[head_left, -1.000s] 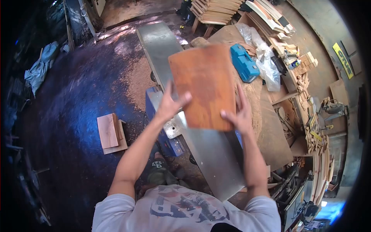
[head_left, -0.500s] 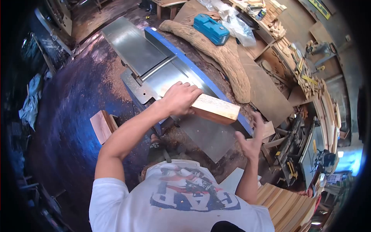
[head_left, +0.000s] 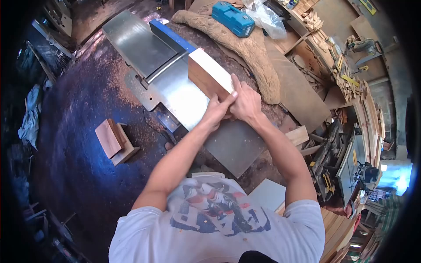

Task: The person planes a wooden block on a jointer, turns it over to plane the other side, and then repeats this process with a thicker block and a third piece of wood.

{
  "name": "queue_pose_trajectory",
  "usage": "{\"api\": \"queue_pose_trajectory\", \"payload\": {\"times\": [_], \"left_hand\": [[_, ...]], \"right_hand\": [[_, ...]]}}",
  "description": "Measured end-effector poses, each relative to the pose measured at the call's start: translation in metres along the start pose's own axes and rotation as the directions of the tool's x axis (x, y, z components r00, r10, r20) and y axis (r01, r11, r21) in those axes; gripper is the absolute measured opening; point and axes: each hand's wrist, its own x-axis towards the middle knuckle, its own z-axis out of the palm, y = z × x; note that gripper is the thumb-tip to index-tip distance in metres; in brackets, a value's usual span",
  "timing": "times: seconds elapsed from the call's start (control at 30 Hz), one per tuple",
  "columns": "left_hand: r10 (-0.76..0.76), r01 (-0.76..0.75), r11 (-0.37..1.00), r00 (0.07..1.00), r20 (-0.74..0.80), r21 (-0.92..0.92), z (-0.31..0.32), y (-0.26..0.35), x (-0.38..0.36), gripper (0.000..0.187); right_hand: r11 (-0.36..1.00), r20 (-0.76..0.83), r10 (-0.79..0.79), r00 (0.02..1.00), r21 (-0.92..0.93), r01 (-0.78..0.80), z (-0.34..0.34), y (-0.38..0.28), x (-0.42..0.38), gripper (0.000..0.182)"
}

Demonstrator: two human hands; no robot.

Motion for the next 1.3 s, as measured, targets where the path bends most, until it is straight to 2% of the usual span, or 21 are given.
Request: {"api": "queue_pose_trajectory", "payload": {"times": [0.1,0.17,0.2,0.27,0.3,0.33,0.37,0.43,0.6,0.67,0.77,0.8,0.83,0.87,1.0,1.1,1.23,1.3], "left_hand": [[0.077,-0.084,0.994,0.992,-0.097,-0.065,0.003,0.006,0.022,0.079],[0.106,-0.112,0.992,0.988,-0.108,-0.051,-0.006,0.005,0.029,0.075],[0.069,-0.076,0.994,0.992,-0.102,-0.072,-0.008,0.008,0.030,0.072],[0.095,-0.107,0.992,0.981,-0.169,-0.063,-0.010,0.011,0.035,0.070],[0.107,-0.122,0.991,0.974,-0.202,-0.061,-0.009,0.013,0.036,0.069],[0.047,-0.056,0.998,0.979,-0.197,-0.041,-0.012,0.018,0.035,0.068],[0.070,-0.080,0.996,0.979,-0.191,-0.045,-0.013,0.020,0.035,0.067],[0.118,-0.131,0.990,0.975,-0.188,-0.058,-0.015,0.022,0.034,0.065],[0.120,-0.131,0.991,0.966,-0.231,-0.036,-0.020,0.032,0.038,0.058],[0.121,-0.136,0.990,0.965,-0.232,-0.049,-0.026,0.027,0.045,0.058],[0.125,-0.140,0.990,0.939,-0.320,-0.025,-0.024,0.031,0.047,0.060],[0.132,-0.152,0.987,0.946,-0.296,-0.047,-0.032,0.027,0.051,0.072],[0.159,-0.184,0.981,0.940,-0.302,-0.055,-0.037,0.025,0.058,0.076],[0.266,-0.302,0.952,0.893,-0.363,-0.046,-0.024,0.035,0.048,0.080],[0.284,-0.321,0.946,0.888,-0.362,-0.044,-0.037,0.044,0.056,0.097],[0.272,-0.290,0.957,0.892,-0.362,0.004,-0.049,0.055,0.062,0.099],[0.374,-0.391,0.920,0.883,-0.283,-0.004,-0.070,0.059,0.078,0.090],[0.309,-0.325,0.946,0.894,-0.325,0.004,-0.074,0.063,0.081,0.087]], "right_hand": [[1.000,-0.039,-0.025,0.999,0.015,0.025,0.007,-0.003,0.012,0.089],[0.996,0.028,-0.041,0.999,0.081,0.039,0.001,-0.007,0.019,0.090],[0.993,0.056,-0.062,0.997,0.108,0.056,-0.003,-0.008,0.025,0.091],[0.980,0.134,-0.136,0.982,0.165,0.113,-0.011,-0.002,0.040,0.093],[0.976,0.144,-0.158,0.977,0.172,0.133,-0.015,0.001,0.045,0.093],[0.971,0.154,-0.181,0.971,0.182,0.153,-0.017,0.001,0.049,0.094],[0.966,0.168,-0.206,0.964,0.195,0.172,-0.017,-0.001,0.051,0.094],[0.967,0.160,-0.188,0.969,0.202,0.155,-0.012,-0.007,0.056,0.095],[0.965,0.117,-0.188,0.975,0.204,0.162,-0.001,-0.011,0.067,0.093],[0.972,0.137,-0.180,0.974,0.174,0.156,-0.010,-0.013,0.065,0.090],[0.977,0.159,-0.188,0.969,0.129,0.168,-0.010,-0.019,0.070,0.087],[0.979,0.162,-0.188,0.969,0.117,0.170,-0.008,-0.022,0.075,0.087],[0.979,0.155,-0.193,0.969,0.097,0.180,-0.008,-0.027,0.080,0.086],[0.981,0.150,-0.187,0.971,0.076,0.177,-0.008,-0.029,0.083,0.085],[0.984,0.084,-0.175,0.981,0.037,0.173,0.000,-0.038,0.097,0.083],[0.981,0.060,-0.188,0.980,0.057,0.185,-0.001,-0.046,0.108,0.082],[0.978,0.024,-0.203,0.979,0.049,0.201,0.000,-0.055,0.123,0.081],[0.973,0.017,-0.218,0.976,0.083,0.216,0.000,-0.058,0.129,0.081]]}}
